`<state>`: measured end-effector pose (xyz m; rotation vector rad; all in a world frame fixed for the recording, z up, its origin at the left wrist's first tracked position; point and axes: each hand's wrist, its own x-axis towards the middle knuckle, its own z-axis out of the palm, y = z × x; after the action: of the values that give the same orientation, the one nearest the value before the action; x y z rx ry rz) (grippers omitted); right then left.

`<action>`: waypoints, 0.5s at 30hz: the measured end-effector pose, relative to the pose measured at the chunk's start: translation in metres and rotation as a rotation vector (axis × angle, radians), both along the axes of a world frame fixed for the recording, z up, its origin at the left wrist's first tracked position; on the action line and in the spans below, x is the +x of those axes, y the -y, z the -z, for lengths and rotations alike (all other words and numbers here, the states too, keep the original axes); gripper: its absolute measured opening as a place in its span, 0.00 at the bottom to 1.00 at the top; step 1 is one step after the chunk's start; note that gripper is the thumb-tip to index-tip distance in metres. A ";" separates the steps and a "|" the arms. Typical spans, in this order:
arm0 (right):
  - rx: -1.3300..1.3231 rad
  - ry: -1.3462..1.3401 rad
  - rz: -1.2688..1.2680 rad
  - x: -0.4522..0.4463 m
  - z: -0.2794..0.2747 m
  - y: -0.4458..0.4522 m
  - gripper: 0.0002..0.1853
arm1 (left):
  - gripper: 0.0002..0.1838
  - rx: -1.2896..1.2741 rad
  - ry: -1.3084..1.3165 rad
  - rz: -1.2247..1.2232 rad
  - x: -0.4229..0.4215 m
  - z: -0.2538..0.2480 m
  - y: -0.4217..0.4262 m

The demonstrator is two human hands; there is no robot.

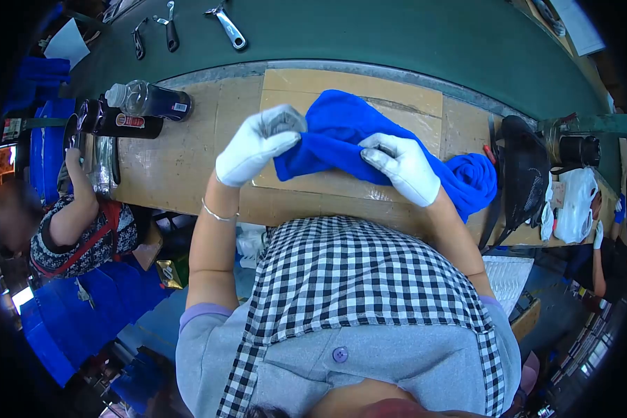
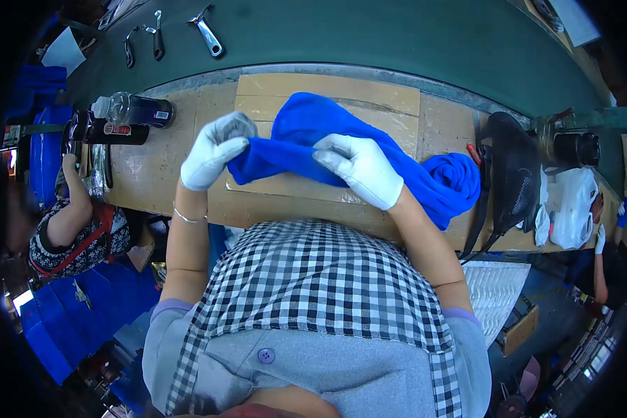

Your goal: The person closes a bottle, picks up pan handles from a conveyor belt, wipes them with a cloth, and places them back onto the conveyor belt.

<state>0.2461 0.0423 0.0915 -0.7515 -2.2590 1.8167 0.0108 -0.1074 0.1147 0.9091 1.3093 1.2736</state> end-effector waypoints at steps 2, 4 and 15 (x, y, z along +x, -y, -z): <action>-0.063 -0.069 0.037 0.001 -0.004 0.001 0.14 | 0.14 0.013 -0.230 -0.057 0.000 -0.013 -0.022; 0.092 -0.004 0.187 -0.007 0.019 -0.006 0.18 | 0.15 -0.033 -0.380 -0.120 -0.014 0.016 -0.046; 0.861 -0.004 0.223 -0.015 0.055 -0.008 0.23 | 0.34 -0.129 -1.224 -0.099 0.030 0.072 -0.049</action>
<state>0.2311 0.0504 0.0367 -0.7548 -2.4781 0.6175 0.0406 -0.0588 0.0431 1.6382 2.3381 0.6076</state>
